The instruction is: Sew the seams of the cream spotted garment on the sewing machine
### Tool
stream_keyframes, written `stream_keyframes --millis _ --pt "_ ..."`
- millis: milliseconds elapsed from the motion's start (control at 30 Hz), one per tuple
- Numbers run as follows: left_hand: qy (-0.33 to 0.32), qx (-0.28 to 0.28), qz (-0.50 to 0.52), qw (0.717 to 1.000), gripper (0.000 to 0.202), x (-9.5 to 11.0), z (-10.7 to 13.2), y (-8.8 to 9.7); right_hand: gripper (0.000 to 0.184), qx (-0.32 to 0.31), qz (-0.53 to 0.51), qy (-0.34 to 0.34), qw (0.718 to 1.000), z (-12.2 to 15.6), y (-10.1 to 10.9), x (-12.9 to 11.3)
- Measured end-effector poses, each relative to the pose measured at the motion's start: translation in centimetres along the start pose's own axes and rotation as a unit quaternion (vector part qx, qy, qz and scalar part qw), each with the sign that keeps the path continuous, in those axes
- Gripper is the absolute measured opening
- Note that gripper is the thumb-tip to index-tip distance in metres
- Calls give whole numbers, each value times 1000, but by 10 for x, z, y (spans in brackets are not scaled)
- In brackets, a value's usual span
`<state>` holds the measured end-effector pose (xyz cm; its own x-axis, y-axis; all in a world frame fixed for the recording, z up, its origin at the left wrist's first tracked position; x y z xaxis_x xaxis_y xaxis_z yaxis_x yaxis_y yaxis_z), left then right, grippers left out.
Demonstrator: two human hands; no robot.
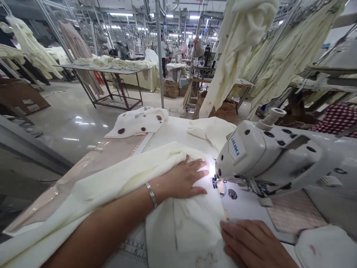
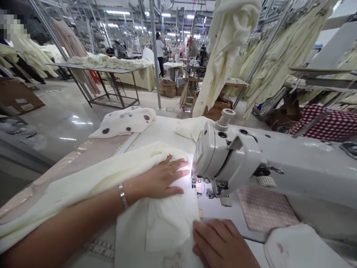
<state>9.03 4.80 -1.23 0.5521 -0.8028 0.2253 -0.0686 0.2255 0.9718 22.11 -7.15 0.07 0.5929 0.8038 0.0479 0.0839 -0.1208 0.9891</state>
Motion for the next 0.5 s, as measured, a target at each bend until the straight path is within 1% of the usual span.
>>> stream_keyframes --millis 167,300,367,433,500 --pt "-22 -2 -39 999 53 -30 -25 7 21 10 -19 -41 999 -25 -6 25" --pt "-5 -7 -71 997 51 -54 -42 11 23 8 10 -68 998 -35 -15 44" --pt "9 -8 -76 997 49 -66 -48 15 25 21 20 -72 997 -36 -19 49" --pt "27 -9 -75 997 49 -73 -51 19 25 26 27 -75 996 -36 -22 51" --pt "58 -5 -74 996 49 -70 -47 19 24 27 24 -79 996 -34 -21 50"
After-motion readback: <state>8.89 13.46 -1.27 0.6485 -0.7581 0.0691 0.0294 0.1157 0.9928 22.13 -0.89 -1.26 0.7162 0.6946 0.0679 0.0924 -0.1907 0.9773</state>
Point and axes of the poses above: each hand's wrist, its own z-axis away from the middle knuckle, its own y-axis out of the back of the hand, x = y × z, the point moved 7 cm from there along -z, towards the middle knuckle, and after that the axes turned 13 degrees about -x, right-handed, at the moved point
